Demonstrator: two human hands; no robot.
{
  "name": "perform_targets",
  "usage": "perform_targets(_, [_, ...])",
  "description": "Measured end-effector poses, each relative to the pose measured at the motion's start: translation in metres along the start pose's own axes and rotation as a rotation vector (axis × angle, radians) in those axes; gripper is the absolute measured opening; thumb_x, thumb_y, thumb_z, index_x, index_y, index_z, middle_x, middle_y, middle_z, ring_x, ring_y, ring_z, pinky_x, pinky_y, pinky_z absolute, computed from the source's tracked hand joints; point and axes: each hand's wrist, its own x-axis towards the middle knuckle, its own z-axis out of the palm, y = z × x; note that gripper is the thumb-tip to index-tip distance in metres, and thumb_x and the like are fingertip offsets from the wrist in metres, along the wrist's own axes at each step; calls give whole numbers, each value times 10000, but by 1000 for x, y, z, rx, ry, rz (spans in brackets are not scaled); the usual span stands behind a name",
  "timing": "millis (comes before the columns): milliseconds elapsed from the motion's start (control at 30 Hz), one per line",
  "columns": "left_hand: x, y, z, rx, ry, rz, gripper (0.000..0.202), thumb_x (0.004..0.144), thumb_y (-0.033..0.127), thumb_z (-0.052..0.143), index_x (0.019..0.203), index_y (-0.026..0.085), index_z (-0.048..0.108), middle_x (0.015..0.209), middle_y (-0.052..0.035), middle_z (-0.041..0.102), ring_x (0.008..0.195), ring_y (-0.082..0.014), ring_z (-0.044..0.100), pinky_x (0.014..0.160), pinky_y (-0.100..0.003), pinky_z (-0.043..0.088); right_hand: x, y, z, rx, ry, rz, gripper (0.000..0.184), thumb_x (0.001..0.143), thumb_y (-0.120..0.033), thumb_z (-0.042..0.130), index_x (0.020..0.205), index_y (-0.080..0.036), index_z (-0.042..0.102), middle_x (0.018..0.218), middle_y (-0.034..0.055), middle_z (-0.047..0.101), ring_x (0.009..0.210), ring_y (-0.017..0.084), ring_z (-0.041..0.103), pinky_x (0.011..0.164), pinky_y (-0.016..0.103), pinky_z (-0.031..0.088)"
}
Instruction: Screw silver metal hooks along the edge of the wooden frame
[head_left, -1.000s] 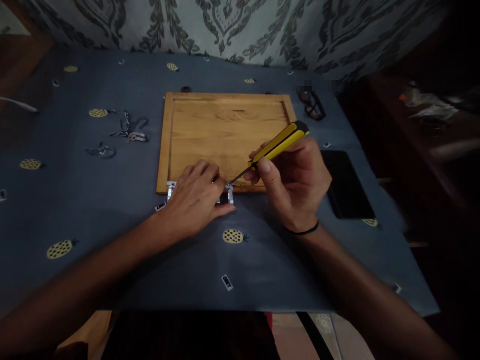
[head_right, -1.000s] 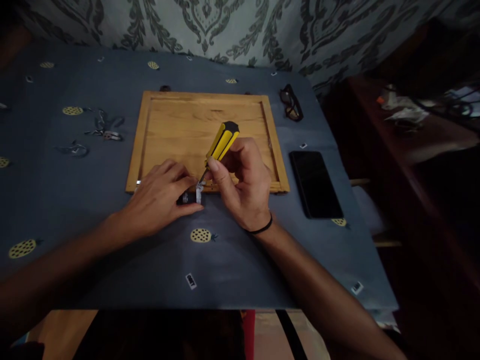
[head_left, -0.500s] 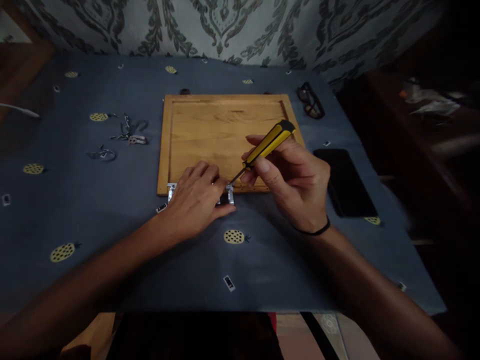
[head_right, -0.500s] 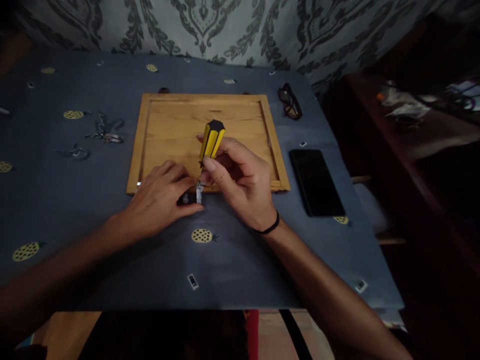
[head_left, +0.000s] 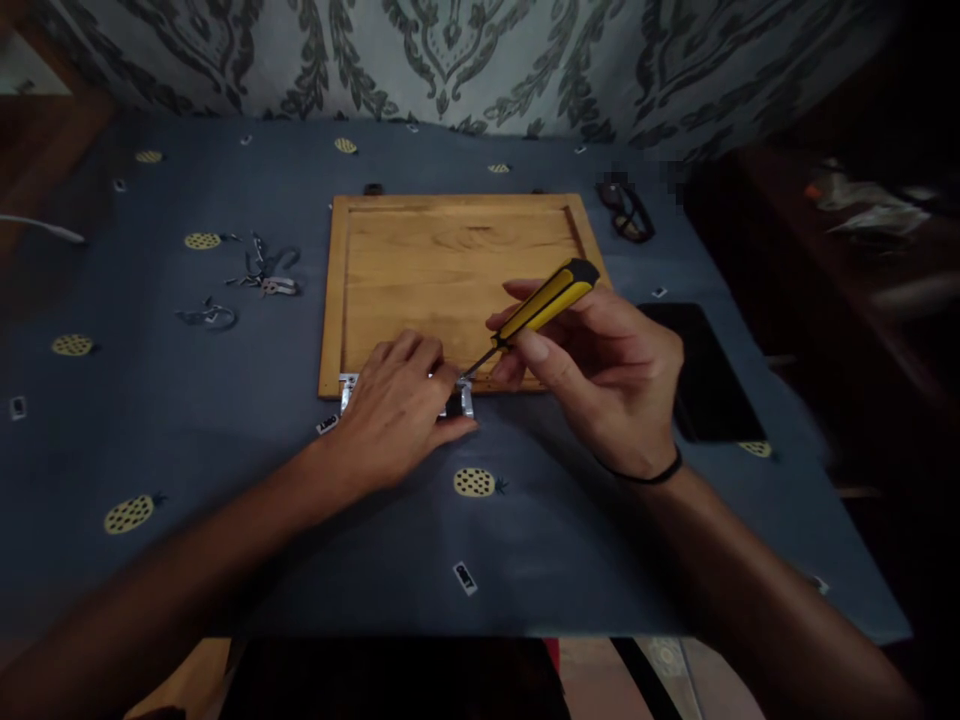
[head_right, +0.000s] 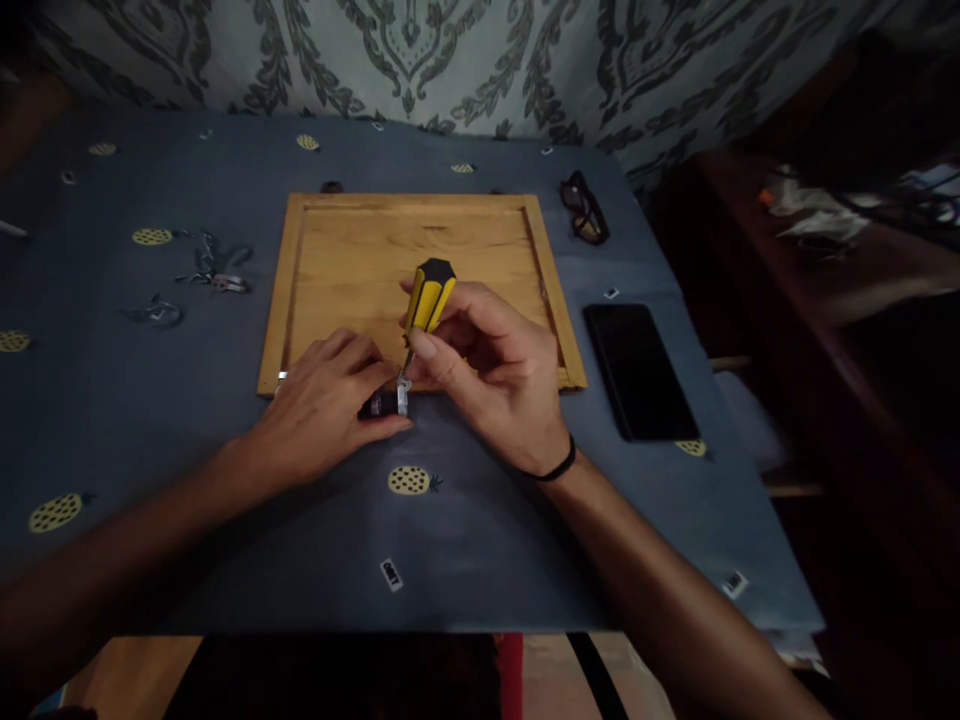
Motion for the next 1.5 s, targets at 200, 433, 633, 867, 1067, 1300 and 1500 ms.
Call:
perform_targets(200, [0,0,0,-4,3,-4,371,888,459,749,1049,125,737,1031,-120,673,1058,-316,586,879,-435,500,-3,2,1,-81,88,-6,210,802,-366,843,880,-221,713,820,-13,732,569,109,675,526,249,609])
perform_targets(433, [-1,-1,2,-8,17,-3,374,883,458,758,1064,132,730,1068,-117,678,1069,-308,603,889,-429,510,-1,6,4,-30,296,-161,262,837,-374,811,822,-247,583,746,-35,688,506,91,628,443,226,547])
perform_targets(633, [0,-1,3,-13,25,-2,395,871,455,771,1084,126,726,1078,-121,681,1053,-310,602,887,-433,511,-4,9,3,-90,231,-111,255,843,-383,803,844,-244,590,720,-44,661,515,105,646,457,244,576])
perform_targets(867, [1,0,-1,-26,-9,-6,401,886,456,754,1105,122,717,1078,-122,680,1062,-310,585,891,-428,484,-3,9,4,-95,303,-123,208,840,-346,803,839,-256,615,728,-32,665,510,134,641,442,295,578])
perform_targets(1067, [0,0,1,-23,0,2,386,883,450,758,1080,120,722,1075,-120,681,1067,-313,575,885,-430,476,-3,11,5,-71,284,-138,212,840,-328,806,854,-239,614,734,-44,675,512,123,660,439,265,577])
perform_targets(1300, [0,0,1,-14,5,-2,387,881,449,762,1085,123,720,1095,-121,687,1078,-317,592,893,-430,483,-4,15,4,-97,257,-120,244,840,-357,807,851,-256,586,732,-54,685,503,104,647,450,232,565])
perform_targets(1500, [-1,-1,2,-12,31,4,391,874,457,768,1090,134,720,1073,-121,686,1051,-309,595,880,-424,481,-7,13,3,-130,243,-77,254,834,-383,811,866,-259,592,725,-56,674,526,113,665,469,236,567])
